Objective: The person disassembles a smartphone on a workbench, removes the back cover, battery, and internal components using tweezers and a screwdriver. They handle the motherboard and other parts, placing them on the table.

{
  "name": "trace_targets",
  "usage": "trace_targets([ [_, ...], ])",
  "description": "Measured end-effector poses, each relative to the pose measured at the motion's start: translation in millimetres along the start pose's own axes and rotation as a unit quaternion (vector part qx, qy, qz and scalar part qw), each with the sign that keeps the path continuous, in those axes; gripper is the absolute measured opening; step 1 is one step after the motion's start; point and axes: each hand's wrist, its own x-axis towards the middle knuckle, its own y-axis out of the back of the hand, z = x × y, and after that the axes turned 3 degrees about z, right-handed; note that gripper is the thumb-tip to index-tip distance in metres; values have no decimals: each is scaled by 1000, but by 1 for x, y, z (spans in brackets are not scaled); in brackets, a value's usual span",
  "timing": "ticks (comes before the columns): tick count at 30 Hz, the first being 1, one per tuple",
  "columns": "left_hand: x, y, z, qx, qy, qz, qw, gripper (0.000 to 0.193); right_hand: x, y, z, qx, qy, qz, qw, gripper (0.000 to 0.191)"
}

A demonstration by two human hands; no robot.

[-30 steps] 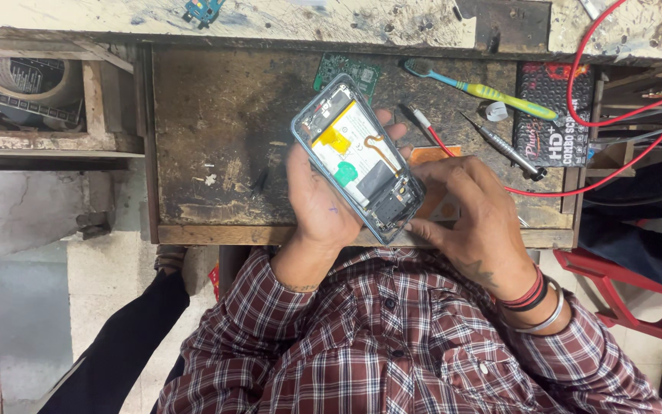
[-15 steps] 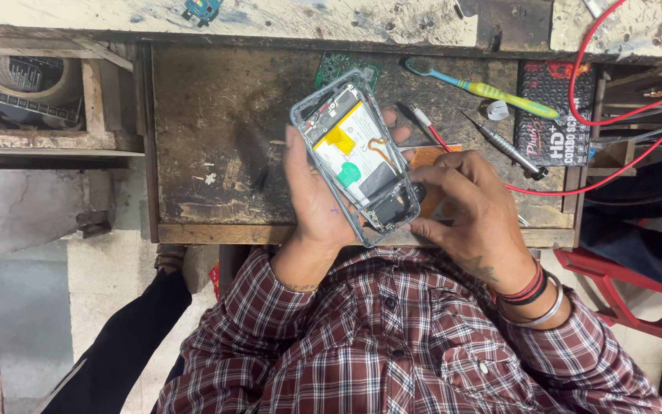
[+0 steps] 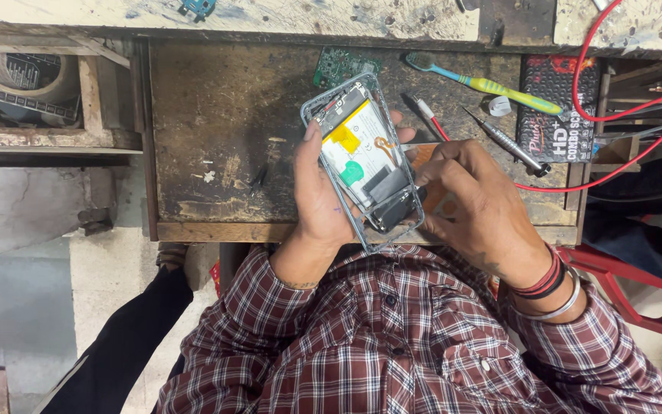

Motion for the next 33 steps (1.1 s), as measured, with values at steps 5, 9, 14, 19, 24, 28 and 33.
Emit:
trace_targets([
  [5, 0, 2, -1, -25, 15, -2, 1000, 73, -6, -5, 1, 15, -2, 26, 1000, 45],
  [9, -1, 1, 0, 12, 2, 3, 1000, 73, -9, -7, 0, 52, -62, 35, 996, 50],
  [14, -3, -3, 1, -14, -9, -1, 1000, 73, -12, -7, -6, 88, -115, 42, 989, 49],
  [19, -3, -2, 3, -24, -11, -10, 1000, 74, -15, -10, -11, 138, -135, 53, 980, 46],
  [24, -4, 0, 3, -20, -21, -16, 999, 74, -16, -12, -12, 190, -145, 53, 970, 47],
  [28, -5, 1, 3, -19, -21, -16, 999, 75, -18, -12, -13, 201, -158, 42, 966, 46],
  [33, -5, 3, 2, -37, -12, -15, 999, 75, -21, -16, -12, 208, -148, 55, 965, 48],
])
